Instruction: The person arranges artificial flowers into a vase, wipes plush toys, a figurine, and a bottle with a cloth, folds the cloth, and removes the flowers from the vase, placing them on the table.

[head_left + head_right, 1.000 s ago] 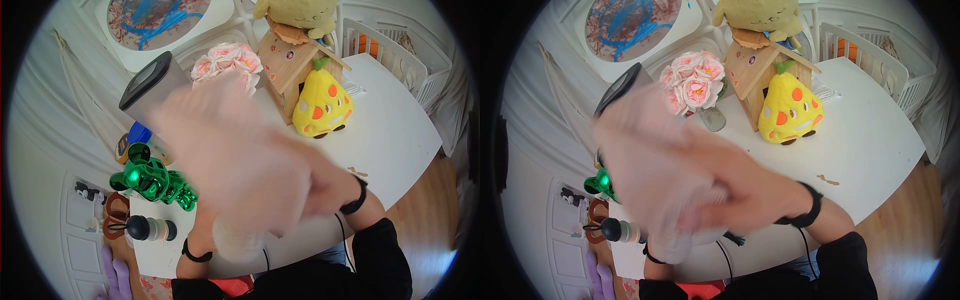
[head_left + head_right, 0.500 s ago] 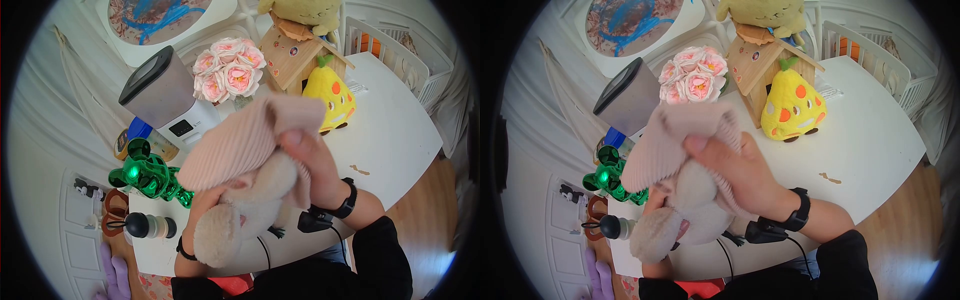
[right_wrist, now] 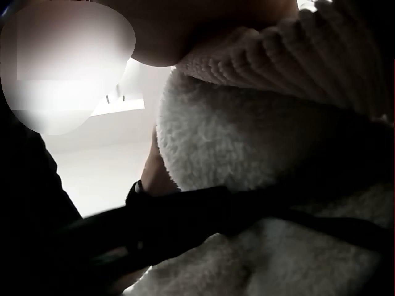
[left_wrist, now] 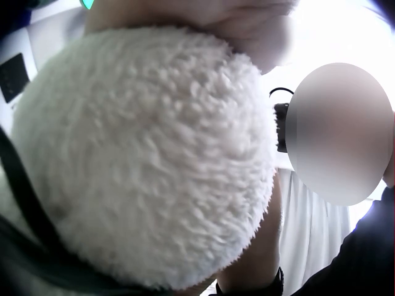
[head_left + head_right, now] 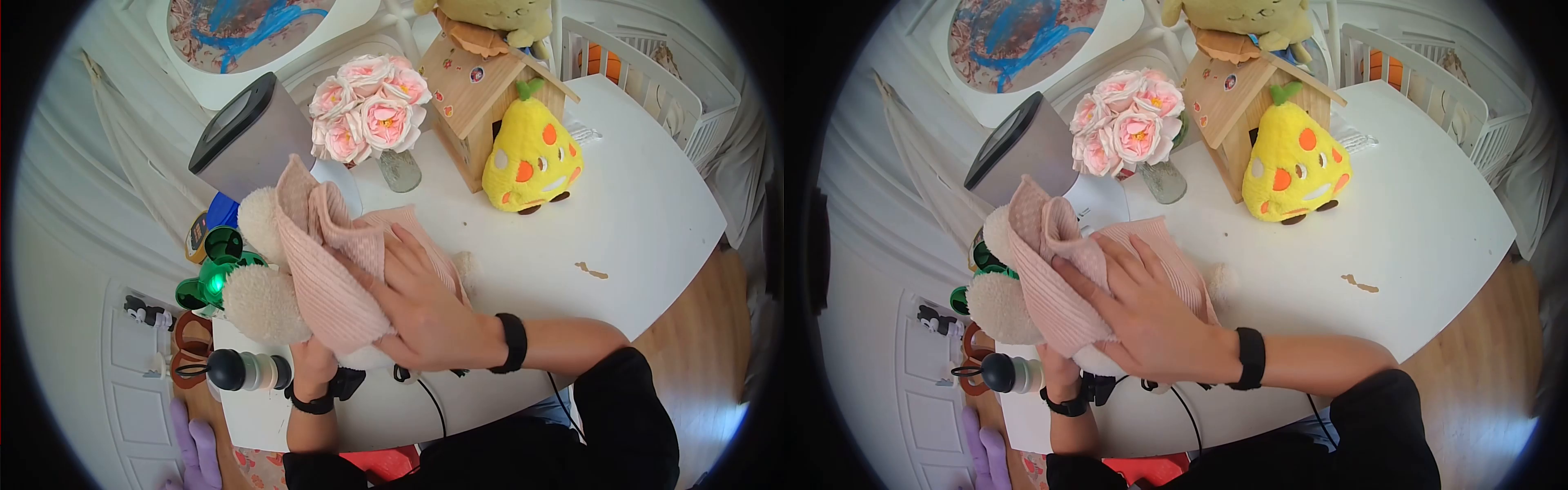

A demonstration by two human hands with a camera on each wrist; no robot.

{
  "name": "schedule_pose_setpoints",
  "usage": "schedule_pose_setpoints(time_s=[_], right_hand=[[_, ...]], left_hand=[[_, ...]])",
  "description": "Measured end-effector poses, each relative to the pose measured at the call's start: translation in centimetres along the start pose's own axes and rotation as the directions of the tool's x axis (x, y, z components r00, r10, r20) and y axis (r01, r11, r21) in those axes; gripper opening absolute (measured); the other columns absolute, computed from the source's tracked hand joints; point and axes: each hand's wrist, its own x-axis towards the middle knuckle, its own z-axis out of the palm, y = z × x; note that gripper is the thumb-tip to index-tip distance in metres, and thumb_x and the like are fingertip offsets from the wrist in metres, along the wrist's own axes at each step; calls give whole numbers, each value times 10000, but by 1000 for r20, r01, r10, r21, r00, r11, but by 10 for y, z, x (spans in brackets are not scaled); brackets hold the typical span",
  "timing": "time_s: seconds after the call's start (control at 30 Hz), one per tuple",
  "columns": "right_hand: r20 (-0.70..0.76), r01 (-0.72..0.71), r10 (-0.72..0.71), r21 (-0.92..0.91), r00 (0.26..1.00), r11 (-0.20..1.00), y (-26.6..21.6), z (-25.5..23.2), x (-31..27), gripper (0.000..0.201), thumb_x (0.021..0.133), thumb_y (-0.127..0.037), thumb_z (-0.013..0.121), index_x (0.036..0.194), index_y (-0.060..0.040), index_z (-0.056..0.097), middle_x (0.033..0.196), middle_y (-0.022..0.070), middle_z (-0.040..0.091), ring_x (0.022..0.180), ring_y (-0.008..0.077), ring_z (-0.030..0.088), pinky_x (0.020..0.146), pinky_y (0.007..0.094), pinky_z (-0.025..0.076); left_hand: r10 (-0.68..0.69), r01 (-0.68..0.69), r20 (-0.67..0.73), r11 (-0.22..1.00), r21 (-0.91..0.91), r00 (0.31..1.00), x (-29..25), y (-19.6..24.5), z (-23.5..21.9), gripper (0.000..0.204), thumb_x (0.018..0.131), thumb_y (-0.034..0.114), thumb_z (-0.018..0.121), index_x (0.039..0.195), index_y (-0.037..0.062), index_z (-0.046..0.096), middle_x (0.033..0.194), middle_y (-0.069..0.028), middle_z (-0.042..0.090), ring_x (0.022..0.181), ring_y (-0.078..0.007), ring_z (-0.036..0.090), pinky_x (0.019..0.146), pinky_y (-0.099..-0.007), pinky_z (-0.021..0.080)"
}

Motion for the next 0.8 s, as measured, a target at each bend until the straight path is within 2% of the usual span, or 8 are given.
schedule_pose_setpoints(time_s=[0.1,0.2,0.27,0.3,0.47,0.57,0.7,0.8], right_hand=[[-107,-25,44,172,993,985,18,4,5,566,876,-175,680,1385,9,513,1316,296,501,1264,456,469,1090,523,345],[-77,-227,298,480,952,848,30,4,9,308,974,-176,589,1205,24,621,1082,225,633,1055,327,624,939,422,472],[88,-412,543,754,835,511,39,8,8,305,1039,-230,522,1079,44,650,899,124,690,854,174,677,748,314,516],[87,-412,544,754,834,511,46,8,8,305,1039,-230,522,1079,44,650,899,124,690,854,174,677,748,314,516],[418,-588,698,809,581,5,66,6,9,388,1042,-326,537,1103,35,665,951,89,716,797,129,679,682,273,534],[418,-538,726,839,546,-78,68,11,8,399,1043,-339,533,1117,33,657,967,92,714,800,131,682,692,271,546],[324,-519,760,855,564,20,50,17,3,397,1044,-326,533,1136,46,638,987,86,708,834,134,671,731,266,533],[68,-435,706,828,705,355,41,34,-10,351,1052,-247,493,1209,59,565,1127,139,656,1043,199,603,917,327,461]], left_hand=[[66,-71,74,995,72,995,-1,6,4,792,844,145,691,1514,-11,296,1432,-134,467,1335,-274,444,1139,-419,324],[115,-124,101,988,89,988,-2,4,9,819,828,125,691,1522,-4,276,1457,-142,438,1358,-274,413,1154,-421,294],[106,-114,104,991,70,989,-4,2,9,823,824,123,692,1524,-1,277,1458,-147,436,1357,-279,413,1155,-422,292],[98,-104,107,993,57,989,-5,2,8,828,821,122,693,1526,3,277,1459,-152,433,1357,-284,412,1155,-423,290],[155,-156,19,985,72,988,-6,-5,9,770,836,131,688,1497,-19,324,1449,-152,443,1334,-288,436,1143,-423,311],[82,-79,-118,997,26,990,0,-4,10,642,876,173,662,1435,-36,427,1360,-148,534,1238,-266,525,1069,-391,392],[-34,33,-238,999,-10,971,13,-7,5,421,962,183,622,1299,-61,557,1231,-128,616,1124,-228,578,1005,-350,432],[-14,8,-270,1000,-22,963,13,-5,8,414,969,191,624,1295,-57,559,1247,-126,609,1110,-216,574,983,-348,437]])
